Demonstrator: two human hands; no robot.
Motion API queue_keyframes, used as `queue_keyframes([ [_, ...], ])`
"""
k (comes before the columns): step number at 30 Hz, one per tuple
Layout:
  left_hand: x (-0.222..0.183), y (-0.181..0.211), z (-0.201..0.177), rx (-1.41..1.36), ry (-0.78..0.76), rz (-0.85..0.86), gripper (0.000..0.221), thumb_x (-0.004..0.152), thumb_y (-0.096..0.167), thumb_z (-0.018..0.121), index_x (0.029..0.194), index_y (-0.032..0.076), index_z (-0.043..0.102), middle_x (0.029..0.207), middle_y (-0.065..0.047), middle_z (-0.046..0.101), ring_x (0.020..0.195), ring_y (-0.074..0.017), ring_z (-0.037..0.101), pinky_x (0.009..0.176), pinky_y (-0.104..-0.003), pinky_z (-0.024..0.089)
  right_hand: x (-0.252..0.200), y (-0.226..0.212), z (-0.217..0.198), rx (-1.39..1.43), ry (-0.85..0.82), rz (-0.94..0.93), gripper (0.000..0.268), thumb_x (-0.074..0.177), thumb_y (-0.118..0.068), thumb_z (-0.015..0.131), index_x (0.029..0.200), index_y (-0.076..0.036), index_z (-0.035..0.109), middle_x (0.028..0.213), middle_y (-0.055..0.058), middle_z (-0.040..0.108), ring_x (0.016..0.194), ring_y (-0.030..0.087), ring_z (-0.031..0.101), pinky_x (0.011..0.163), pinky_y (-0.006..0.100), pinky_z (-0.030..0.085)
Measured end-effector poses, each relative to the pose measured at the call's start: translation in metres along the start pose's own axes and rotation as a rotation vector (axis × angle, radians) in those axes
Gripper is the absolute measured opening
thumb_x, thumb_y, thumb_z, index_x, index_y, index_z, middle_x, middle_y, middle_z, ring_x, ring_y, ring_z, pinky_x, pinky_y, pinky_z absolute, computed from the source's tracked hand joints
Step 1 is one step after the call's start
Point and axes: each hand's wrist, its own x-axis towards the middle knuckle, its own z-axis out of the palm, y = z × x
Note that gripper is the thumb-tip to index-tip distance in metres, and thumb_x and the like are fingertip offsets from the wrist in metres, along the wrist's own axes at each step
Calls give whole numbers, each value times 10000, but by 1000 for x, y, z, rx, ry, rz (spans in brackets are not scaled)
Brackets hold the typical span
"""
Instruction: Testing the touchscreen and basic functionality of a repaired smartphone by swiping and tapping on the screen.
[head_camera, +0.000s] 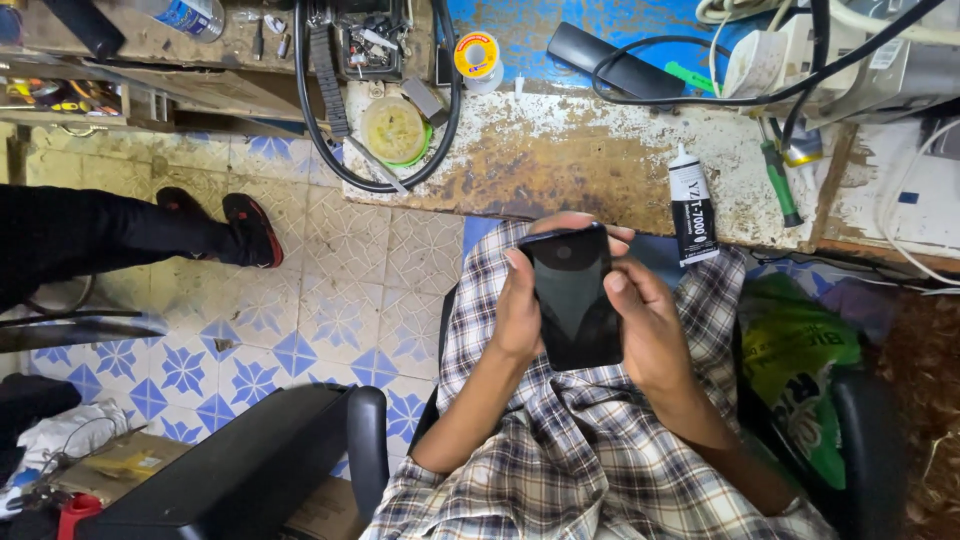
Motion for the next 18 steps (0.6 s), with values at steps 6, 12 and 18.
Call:
queue_keyframes([
  [6,-6,2,1,18,44,-15,766,1068,588,267,1309,-103,495,1089,-380,658,1137,-430,660,1044,-528,506,-4,4,0,31,58,68,353,1031,-212,600,1347,-62,643,1341,48,664,1262,137,576,1162,380,440],
  [12,-5,-12,-37,-199,43,-40,667,1089,552,318,1388,-36,424,1120,-401,613,947,-460,715,818,-531,609,-11,14,-20,213,-110,203,516,977,-125,570,1456,57,516,1364,261,625,1245,314,606,1073,558,483],
  [18,4,16,15,196,54,-76,770,1049,643,252,1275,-25,561,1108,-265,654,1026,-278,689,946,-406,568,5,-6,-2,122,-31,81,282,991,-226,654,1217,-58,645,1319,48,636,1223,175,612,1121,418,479],
])
